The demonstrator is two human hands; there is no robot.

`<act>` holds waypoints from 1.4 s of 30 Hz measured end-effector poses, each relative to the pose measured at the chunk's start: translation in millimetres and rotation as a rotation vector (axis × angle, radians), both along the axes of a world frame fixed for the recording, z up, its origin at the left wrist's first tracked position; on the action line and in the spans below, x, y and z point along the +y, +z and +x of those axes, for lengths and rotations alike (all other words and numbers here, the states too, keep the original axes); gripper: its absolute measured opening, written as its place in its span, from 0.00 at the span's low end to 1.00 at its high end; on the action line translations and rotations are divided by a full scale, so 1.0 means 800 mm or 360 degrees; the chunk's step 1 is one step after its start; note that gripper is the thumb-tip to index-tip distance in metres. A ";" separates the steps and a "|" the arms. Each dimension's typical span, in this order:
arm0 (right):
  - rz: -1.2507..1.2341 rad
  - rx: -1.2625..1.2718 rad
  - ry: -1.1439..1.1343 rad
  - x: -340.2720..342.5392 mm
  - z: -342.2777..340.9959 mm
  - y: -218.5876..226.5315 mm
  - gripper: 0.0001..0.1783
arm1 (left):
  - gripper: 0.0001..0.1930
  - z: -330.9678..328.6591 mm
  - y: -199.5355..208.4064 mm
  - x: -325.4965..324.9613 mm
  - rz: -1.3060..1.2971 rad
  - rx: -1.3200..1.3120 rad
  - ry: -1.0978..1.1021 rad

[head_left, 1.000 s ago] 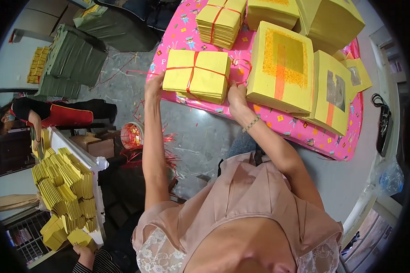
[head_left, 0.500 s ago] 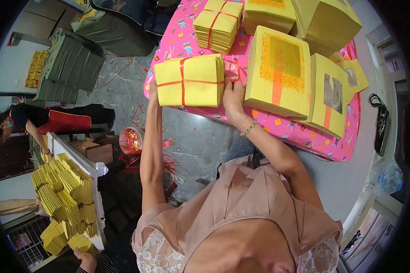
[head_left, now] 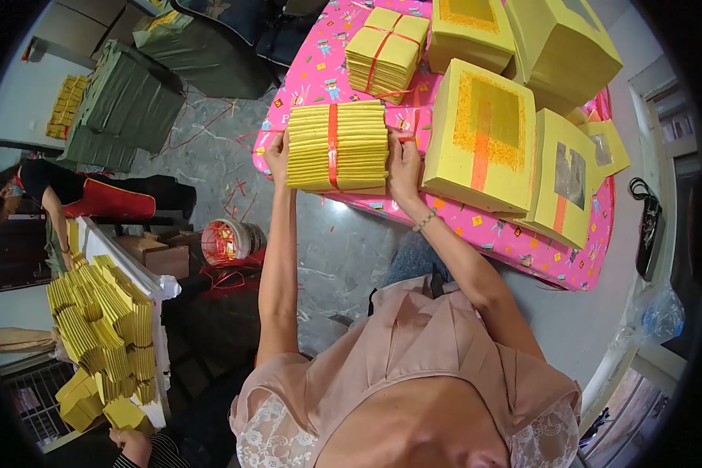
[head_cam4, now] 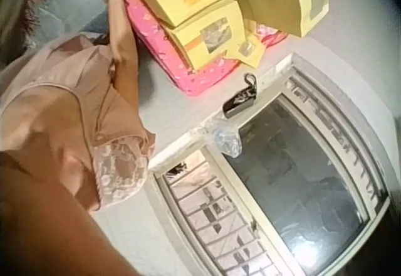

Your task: Counting and organizing stacks of yellow joss paper for bundling.

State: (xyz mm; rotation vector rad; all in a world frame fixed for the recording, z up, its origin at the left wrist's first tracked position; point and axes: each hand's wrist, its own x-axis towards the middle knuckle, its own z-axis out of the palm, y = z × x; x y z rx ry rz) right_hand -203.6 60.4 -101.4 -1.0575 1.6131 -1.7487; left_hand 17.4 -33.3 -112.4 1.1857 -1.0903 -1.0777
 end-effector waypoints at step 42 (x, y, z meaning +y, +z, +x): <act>-0.0139 0.0816 0.0630 -0.032 -0.058 0.237 0.14 | 0.09 -0.085 0.212 0.026 -0.0663 -0.1116 -0.0687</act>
